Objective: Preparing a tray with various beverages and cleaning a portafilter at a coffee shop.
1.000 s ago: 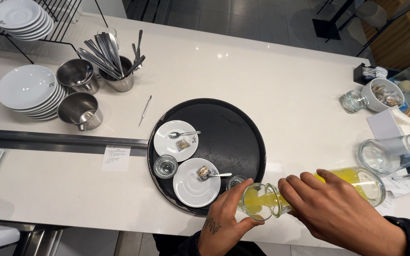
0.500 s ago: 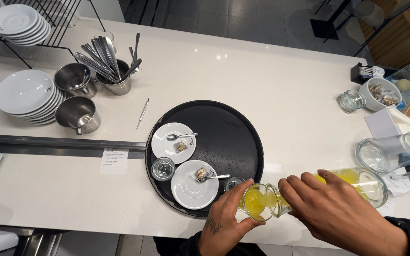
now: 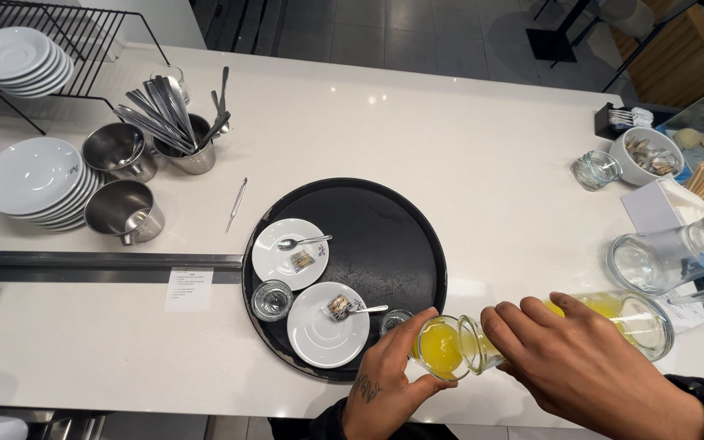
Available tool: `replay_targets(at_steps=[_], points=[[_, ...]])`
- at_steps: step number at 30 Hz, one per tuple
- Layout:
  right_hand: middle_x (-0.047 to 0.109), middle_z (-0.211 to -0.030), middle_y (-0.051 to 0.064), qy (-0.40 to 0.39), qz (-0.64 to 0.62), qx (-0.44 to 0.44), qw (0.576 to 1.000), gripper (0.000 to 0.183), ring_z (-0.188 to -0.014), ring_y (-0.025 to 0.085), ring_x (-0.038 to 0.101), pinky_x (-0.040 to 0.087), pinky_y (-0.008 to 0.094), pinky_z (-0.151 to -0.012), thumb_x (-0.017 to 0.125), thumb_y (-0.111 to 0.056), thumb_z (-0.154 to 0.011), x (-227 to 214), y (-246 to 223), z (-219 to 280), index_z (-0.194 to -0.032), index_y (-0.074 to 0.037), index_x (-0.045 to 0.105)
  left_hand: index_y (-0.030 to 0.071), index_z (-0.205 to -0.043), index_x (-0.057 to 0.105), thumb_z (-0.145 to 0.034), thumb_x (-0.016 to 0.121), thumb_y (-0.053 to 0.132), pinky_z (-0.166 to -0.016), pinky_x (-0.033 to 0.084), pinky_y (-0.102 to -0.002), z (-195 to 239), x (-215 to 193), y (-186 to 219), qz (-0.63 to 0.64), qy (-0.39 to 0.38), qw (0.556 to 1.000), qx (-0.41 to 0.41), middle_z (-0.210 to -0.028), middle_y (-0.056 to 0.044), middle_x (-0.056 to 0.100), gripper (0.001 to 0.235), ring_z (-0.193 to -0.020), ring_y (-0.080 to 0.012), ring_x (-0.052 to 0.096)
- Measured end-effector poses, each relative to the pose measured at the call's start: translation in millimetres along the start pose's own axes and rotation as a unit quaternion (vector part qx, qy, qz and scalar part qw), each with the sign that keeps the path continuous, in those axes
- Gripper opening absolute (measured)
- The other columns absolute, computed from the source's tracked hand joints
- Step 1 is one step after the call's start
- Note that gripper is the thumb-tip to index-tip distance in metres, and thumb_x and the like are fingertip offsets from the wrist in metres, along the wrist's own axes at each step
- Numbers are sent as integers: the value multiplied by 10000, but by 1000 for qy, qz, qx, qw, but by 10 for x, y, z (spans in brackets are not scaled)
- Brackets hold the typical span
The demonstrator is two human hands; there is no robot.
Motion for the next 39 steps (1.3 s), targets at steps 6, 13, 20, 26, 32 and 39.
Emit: replay_targets(at_steps=[6, 13, 20, 26, 32, 39], points=[[675, -1160, 58, 61, -60, 24, 996, 611, -1045, 217, 662, 561, 419, -854, 619, -492, -944, 58, 185, 37, -1360, -54, 526, 30, -1469, 485, -743, 912, 239, -989, 565, -385, -134, 24, 30, 0, -14, 1000, -8, -1305, -183, 674, 868, -1191, -303, 707], [696, -1179, 50, 167, -217, 81, 958, 610, -1038, 234, 692, 585, 363, -788, 699, -525, -900, 190, 458, 20, -1281, -64, 579, 51, -1412, 561, -706, 928, 253, -1036, 527, -393, -413, 46, 25, -25, -13, 998, 49, -1401, -160, 608, 821, -1274, -316, 643], [708, -1140, 146, 368, -406, 111, 829, 540, -1023, 320, 693, 561, 384, -829, 803, -260, -761, 313, 621, -1, -1203, -20, 605, 93, -1397, 596, -724, 911, 272, -1049, 514, -396, -832, 71, -212, -15, -69, 996, 52, -1375, -129, 612, 764, -1280, -291, 630], [747, -1214, 123, 414, -569, 232, 672, 516, -1117, 205, 714, 549, 348, -952, 800, -181, -826, 945, 1103, -84, -1251, 1, 569, 90, -1374, 616, -670, 934, 216, -1048, 499, -403, -1170, 104, -687, -61, -94, 992, 55, -1334, -107, 651, 783, -1259, -293, 625], [678, -1324, 110, 504, -608, 273, 549, 478, -1201, 154, 651, 549, 302, -969, 771, -161, -906, 1514, 1662, -93, -1269, 14, 515, 115, -1398, 543, -702, 871, 99, -988, 564, -362, -1305, 199, -1165, -40, -171, 984, -31, -1360, -67, 569, 770, -1237, -250, 625], [694, -1227, 91, 551, -530, 398, 506, 435, -1065, 143, 633, 513, 288, -924, 826, -152, -958, 2258, 2461, -12, -1276, -15, 563, 140, -1381, 541, -673, 885, 70, -999, 526, -353, -1318, 245, -1437, -106, -201, 971, -77, -1320, -38, 585, 790, -1227, -232, 618]])
Point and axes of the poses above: each hand's wrist, its own z-axis away from the middle knuckle, its own x-axis out of the palm, y = z × x, the point moved 9 cm from there along -z, towards the middle knuckle
